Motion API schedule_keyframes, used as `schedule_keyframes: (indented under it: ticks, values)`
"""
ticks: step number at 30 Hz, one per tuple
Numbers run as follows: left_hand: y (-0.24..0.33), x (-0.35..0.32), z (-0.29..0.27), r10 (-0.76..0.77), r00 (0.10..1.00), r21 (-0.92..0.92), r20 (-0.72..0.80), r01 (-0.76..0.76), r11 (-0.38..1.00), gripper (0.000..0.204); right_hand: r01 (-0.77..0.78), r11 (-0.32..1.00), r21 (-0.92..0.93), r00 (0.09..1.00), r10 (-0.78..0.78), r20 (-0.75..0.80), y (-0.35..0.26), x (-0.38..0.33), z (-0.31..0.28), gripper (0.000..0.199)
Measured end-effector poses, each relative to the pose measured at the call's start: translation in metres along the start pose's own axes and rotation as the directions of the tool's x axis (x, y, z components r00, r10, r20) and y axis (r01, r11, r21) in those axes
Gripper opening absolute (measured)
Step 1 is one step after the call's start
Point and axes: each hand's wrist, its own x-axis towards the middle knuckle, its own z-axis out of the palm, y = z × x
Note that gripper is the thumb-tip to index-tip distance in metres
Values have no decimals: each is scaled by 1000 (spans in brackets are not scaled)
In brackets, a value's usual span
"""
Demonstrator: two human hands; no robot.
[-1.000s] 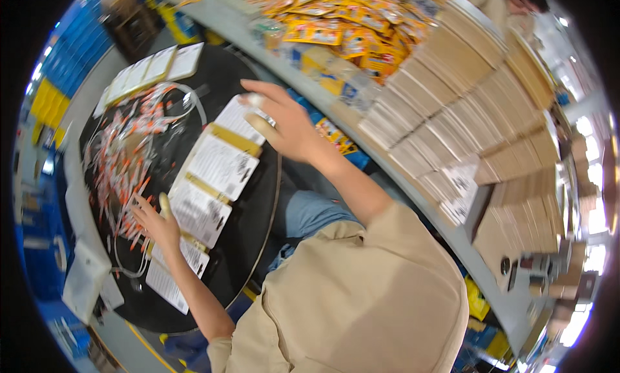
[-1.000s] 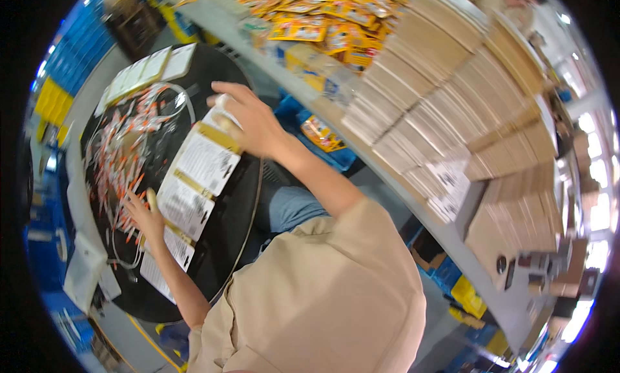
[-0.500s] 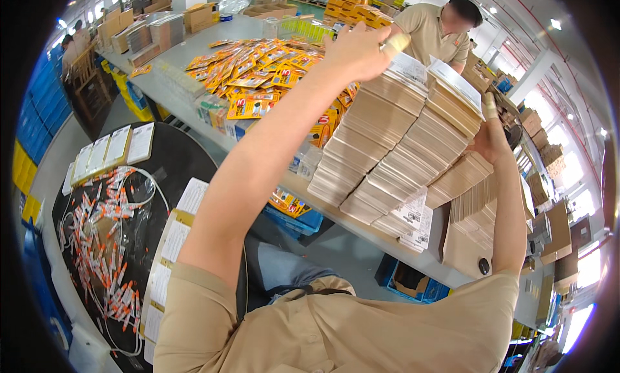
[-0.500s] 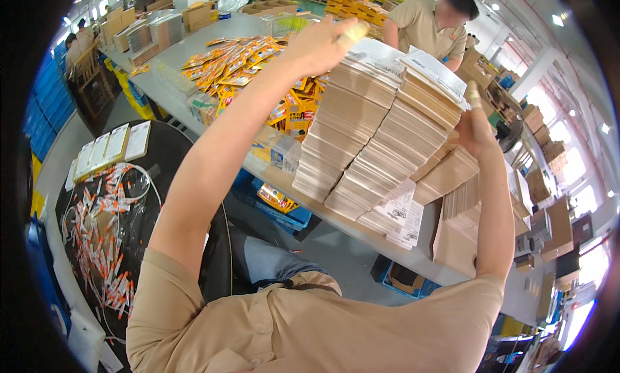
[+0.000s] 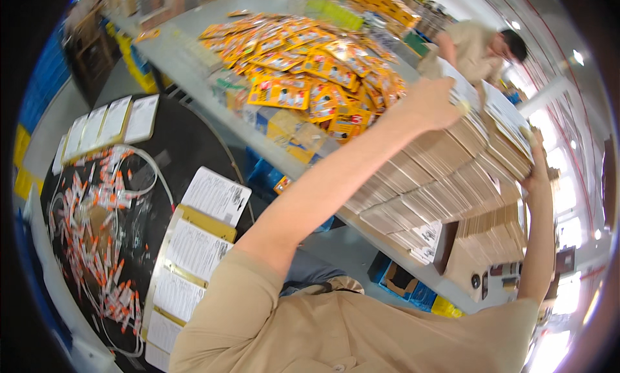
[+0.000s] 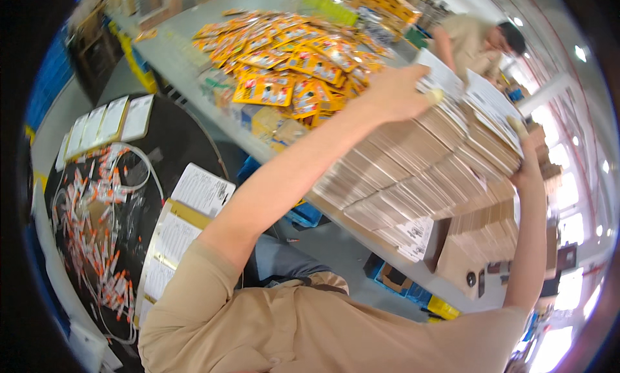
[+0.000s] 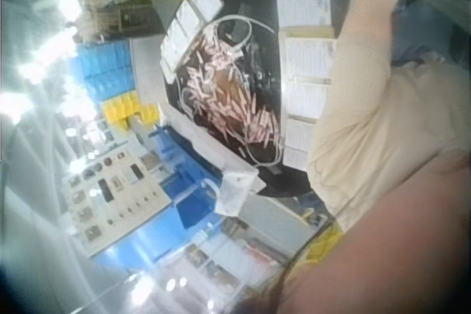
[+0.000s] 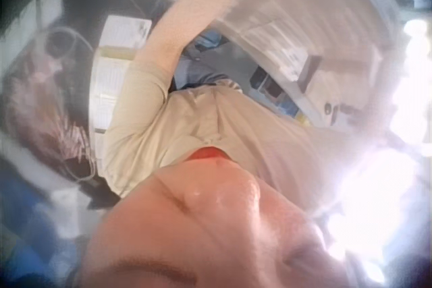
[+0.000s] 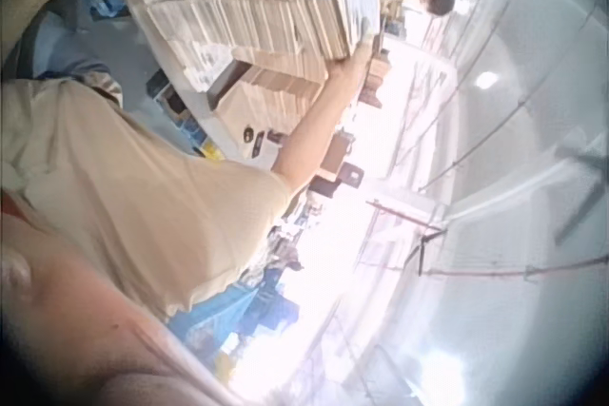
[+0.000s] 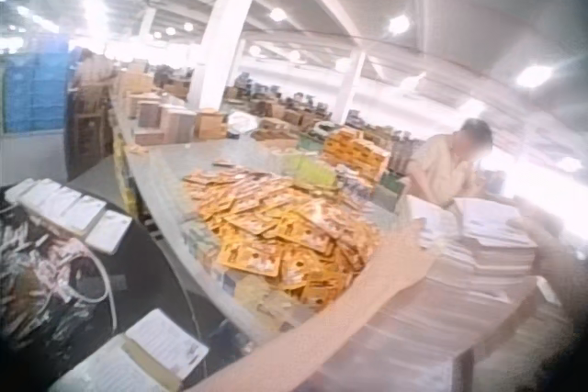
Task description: The person repeatedly picks up small orange and white items from a table and places them into yellow cardboard packaging inserts. The person then closes the packaging and stacks the completed packs on the table.
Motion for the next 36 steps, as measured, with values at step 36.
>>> schedule_keyframes:
  ticks: [36]
  values:
    - [-162,-387,-118,-861,33,-648,-508,644,407,44,79,938,-336,127,325,937,363,-31,514,70]
